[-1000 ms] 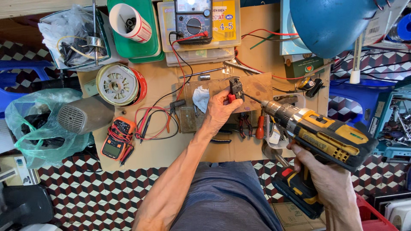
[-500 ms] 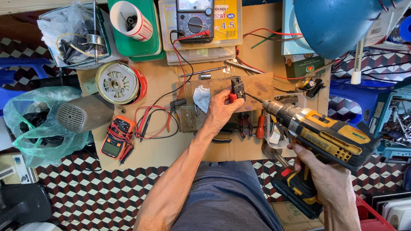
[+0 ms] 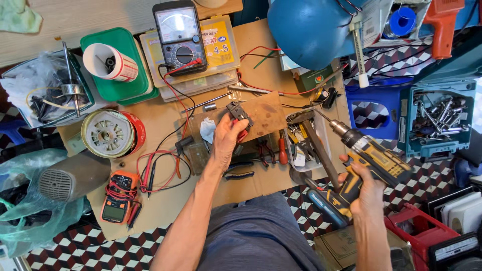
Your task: The person disassembles and reassembles a small electrical motor or switch using a cordless drill and pliers. They remove screws, separate housing parts, and then reattach components, occasionally using a multimeter to check connections.
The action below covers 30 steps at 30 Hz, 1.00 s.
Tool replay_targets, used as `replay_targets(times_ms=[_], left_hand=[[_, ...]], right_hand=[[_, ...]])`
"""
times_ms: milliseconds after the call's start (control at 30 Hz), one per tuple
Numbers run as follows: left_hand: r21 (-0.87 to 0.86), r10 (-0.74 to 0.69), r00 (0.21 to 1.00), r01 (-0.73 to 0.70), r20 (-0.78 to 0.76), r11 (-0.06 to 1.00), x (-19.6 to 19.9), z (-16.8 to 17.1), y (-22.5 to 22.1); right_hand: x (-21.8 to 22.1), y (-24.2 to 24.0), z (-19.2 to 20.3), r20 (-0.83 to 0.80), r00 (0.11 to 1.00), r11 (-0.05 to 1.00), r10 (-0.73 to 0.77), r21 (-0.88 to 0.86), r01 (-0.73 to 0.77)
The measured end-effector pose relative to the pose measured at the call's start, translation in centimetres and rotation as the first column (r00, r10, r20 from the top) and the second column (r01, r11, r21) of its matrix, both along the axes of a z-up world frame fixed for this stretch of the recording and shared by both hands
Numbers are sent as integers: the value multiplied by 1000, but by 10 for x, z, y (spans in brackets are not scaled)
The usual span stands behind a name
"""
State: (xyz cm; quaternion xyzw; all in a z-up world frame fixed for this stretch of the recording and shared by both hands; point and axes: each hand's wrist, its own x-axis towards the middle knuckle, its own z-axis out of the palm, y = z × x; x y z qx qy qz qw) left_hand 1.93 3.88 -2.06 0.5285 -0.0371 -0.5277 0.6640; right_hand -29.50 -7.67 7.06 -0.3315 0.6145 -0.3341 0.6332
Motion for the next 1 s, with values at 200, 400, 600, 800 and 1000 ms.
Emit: replay_targets(times_ms=[200,400,600,800,1000], left_hand=[[-13,100,990,-101,-96,995,8,5,1],[-98,232,966,-243,-114,965,32,24,38],[-16,279,954,-282,-111,959,24,30,62],[-36,317,940,-324,-125,945,13,29,93],[-20,363,924,-368,-122,930,20,24,113]], right_hand=[[-6,-3,-106,297,954,976,-35,215,-31],[6,-20,-148,420,907,965,-3,239,-108],[-6,-24,-164,288,956,899,-61,432,-73],[-13,-17,-150,-446,777,893,444,295,-340],[1,12,-67,-823,447,841,350,66,-537]])
